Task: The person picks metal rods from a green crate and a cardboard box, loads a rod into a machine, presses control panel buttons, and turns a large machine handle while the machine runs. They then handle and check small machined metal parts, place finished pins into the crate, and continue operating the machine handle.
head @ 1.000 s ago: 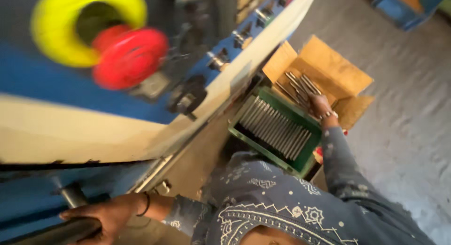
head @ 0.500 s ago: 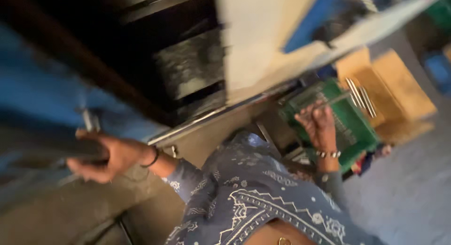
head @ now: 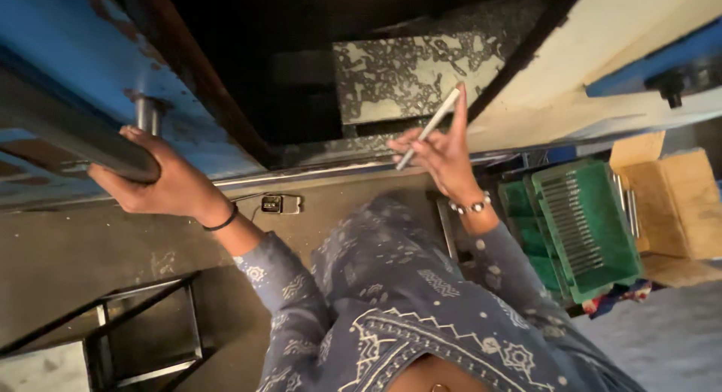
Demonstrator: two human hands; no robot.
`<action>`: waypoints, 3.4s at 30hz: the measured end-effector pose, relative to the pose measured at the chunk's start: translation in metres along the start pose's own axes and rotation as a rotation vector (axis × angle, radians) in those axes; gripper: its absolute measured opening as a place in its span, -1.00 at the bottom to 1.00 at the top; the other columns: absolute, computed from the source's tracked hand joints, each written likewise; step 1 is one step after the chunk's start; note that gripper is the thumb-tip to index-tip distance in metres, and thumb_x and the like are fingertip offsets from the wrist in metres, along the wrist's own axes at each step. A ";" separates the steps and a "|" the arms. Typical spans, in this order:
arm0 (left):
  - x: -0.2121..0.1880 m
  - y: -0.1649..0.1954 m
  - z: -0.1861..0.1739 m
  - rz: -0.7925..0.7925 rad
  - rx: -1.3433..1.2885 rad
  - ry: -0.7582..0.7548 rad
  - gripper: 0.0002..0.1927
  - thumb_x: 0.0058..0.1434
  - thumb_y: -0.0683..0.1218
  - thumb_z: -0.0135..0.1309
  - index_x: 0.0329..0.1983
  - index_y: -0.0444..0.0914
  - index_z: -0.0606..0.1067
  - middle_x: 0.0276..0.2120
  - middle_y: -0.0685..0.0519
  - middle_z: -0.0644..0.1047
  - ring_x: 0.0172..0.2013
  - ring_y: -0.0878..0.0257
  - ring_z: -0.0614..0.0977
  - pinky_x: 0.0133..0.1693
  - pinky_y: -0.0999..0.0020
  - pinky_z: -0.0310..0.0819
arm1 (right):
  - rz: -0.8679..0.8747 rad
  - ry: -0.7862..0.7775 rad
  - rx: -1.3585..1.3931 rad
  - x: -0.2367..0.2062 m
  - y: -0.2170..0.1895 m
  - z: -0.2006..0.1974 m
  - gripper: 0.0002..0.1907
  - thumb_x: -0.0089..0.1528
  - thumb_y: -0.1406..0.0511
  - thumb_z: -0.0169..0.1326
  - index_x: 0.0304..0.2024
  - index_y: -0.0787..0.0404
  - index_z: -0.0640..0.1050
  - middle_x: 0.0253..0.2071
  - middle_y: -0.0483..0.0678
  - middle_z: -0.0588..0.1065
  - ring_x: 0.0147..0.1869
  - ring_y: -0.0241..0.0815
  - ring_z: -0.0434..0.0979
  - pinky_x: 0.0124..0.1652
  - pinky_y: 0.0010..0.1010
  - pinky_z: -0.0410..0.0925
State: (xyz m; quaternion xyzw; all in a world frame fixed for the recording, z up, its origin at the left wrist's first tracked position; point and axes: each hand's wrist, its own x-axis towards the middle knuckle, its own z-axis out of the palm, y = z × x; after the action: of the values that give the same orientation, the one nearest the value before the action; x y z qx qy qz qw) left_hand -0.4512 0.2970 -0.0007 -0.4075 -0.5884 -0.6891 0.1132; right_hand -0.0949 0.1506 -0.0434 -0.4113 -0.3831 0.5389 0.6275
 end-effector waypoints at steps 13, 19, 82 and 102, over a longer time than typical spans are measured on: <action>0.010 0.017 -0.017 -0.072 -0.110 -0.288 -0.82 0.32 -0.25 0.24 -0.07 -0.36 0.50 -0.13 -0.06 0.62 -0.10 0.11 0.64 0.07 0.23 0.52 | 0.227 -0.146 0.655 0.266 0.081 0.074 -0.26 0.36 0.43 0.05 0.45 -0.26 0.08 -0.14 -0.03 0.50 -0.02 -0.06 0.58 0.05 -0.09 0.47; 0.003 0.009 -0.004 -0.105 -0.007 -0.235 -0.82 0.24 -0.26 0.28 -0.12 -0.39 0.56 -0.14 -0.09 0.63 -0.12 0.13 0.64 0.05 0.26 0.50 | 0.358 -0.440 0.828 0.361 0.177 0.111 -0.62 0.45 0.25 0.07 0.32 0.05 0.42 -0.31 -0.19 0.43 -0.26 -0.26 0.38 -0.16 -0.29 0.33; -0.012 -0.004 0.006 -0.191 -0.092 -0.135 -0.84 0.26 -0.26 0.19 -0.21 -0.48 0.47 -0.16 -0.19 0.60 -0.12 0.14 0.64 0.02 0.32 0.54 | -0.084 -0.770 -0.568 0.447 0.216 0.226 -0.49 0.43 0.13 0.04 0.29 0.28 0.29 0.06 0.12 0.52 0.08 -0.05 0.52 0.04 -0.25 0.38; 0.029 0.001 -0.026 -0.483 -0.435 -0.610 -0.86 0.25 -0.31 0.25 -0.23 -0.32 0.50 -0.36 0.05 0.57 -0.44 0.35 0.58 -0.37 0.45 0.47 | 0.124 -0.206 -0.358 0.251 0.162 0.073 -0.54 0.45 -0.01 -0.13 -0.14 0.21 0.56 -0.70 -0.24 0.27 -0.74 -0.44 0.15 -0.69 -0.55 0.03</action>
State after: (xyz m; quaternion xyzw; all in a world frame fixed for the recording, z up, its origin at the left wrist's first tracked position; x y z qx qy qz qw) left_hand -0.4803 0.2831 0.0207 -0.4574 -0.5146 -0.6518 -0.3181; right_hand -0.1897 0.4199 -0.1580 -0.4817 -0.5086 0.5392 0.4675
